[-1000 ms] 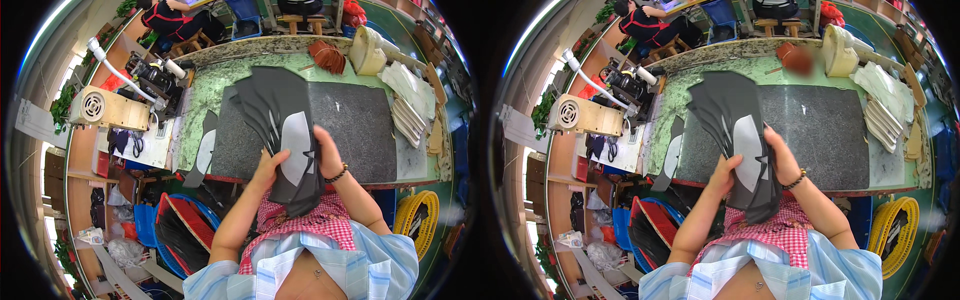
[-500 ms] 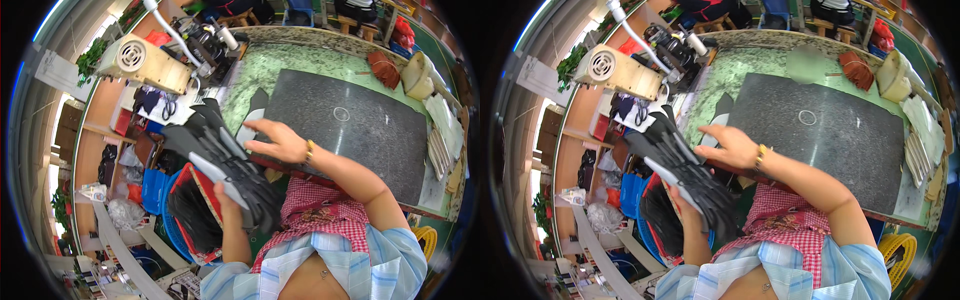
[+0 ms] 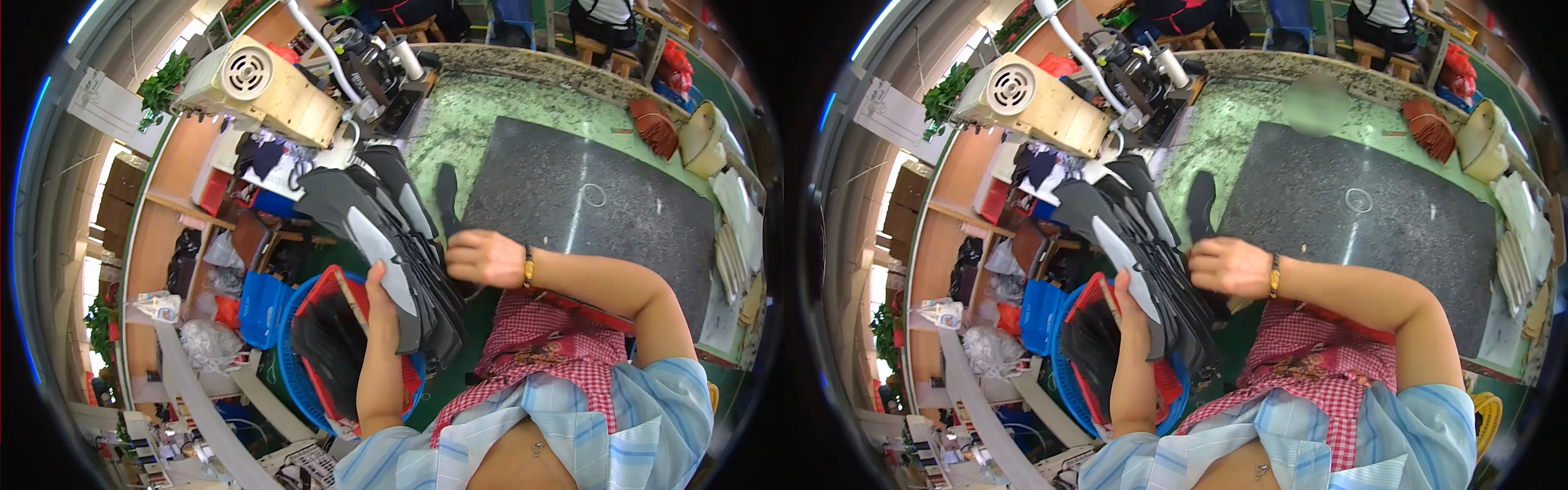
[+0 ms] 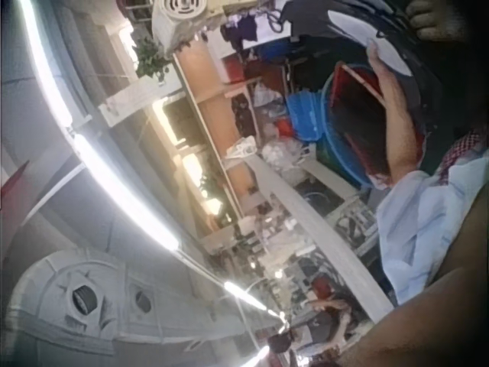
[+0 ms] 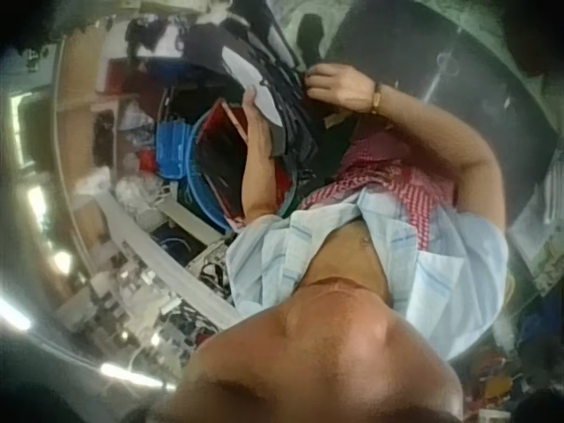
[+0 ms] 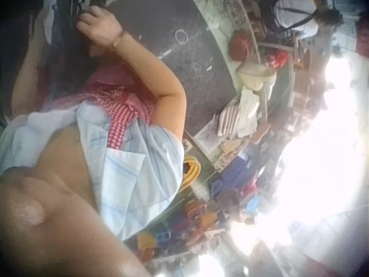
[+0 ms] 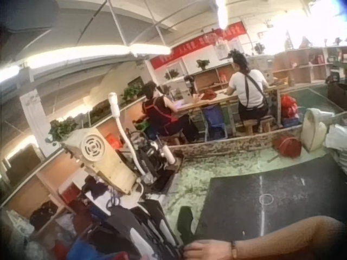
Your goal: The person is manually applying adhesive or backing material to cut pieces of shoe uppers at a factory workbench.
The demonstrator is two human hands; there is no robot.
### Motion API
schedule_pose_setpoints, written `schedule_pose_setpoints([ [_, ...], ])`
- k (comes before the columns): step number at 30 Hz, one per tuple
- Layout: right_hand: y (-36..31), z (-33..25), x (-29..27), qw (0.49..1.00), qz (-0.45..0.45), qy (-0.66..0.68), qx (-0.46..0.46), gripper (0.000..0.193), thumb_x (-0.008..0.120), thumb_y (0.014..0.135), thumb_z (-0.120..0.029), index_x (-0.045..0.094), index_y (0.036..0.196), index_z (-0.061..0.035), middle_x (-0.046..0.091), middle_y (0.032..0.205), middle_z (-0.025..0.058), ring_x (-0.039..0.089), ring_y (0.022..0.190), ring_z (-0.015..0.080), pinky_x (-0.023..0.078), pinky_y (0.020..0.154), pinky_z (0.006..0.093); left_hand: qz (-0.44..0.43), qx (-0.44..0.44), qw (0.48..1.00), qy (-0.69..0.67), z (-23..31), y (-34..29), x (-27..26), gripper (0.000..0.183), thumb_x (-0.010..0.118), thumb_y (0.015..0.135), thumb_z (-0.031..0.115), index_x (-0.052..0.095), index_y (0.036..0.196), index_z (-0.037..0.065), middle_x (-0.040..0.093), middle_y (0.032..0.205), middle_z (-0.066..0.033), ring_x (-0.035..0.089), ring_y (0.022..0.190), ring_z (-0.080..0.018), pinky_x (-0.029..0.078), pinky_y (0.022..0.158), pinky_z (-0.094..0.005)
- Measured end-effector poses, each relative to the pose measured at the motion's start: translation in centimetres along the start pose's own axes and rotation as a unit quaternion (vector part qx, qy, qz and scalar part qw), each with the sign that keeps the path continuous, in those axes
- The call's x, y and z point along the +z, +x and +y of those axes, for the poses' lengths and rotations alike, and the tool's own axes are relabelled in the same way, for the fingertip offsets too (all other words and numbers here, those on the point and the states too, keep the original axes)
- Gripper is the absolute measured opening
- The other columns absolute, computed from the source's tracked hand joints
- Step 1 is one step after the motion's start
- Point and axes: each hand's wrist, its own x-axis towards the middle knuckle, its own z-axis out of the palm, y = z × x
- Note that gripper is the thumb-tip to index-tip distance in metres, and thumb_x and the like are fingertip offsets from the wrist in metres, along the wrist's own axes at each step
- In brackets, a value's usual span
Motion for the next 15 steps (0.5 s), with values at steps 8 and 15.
schedule_pose_setpoints([
  [8,-6.4,-3.3,-8.7,0.990,0.074,0.034,-0.112,0.015,0.065,0.074,-0.011,0.063,0.085,-0.0010,0.059,0.098,0.0122,0.057,0.095,0.0283,0.056,0.085,0.0450,-0.263,-0.181,0.917,-0.240,-10.3,-2.2,7.2,0.083,0.060,0.076,0.058,0.042,0.137,0.004,0.057,0.124,-0.0165,0.058,0.111,-0.0281,0.051,0.092,-0.0406],
  [15,-11.9,-4.2,-14.9,0.994,0.101,-0.024,-0.036,0.013,0.066,0.073,-0.010,0.058,0.082,-0.0061,0.058,0.099,0.0109,0.056,0.096,0.0281,0.057,0.086,0.0457,-0.360,-0.103,0.914,-0.155,-12.6,-3.7,14.6,0.090,0.065,0.072,0.057,0.038,0.140,0.004,0.054,0.129,-0.0190,0.057,0.115,-0.0318,0.051,0.095,-0.0443],
])
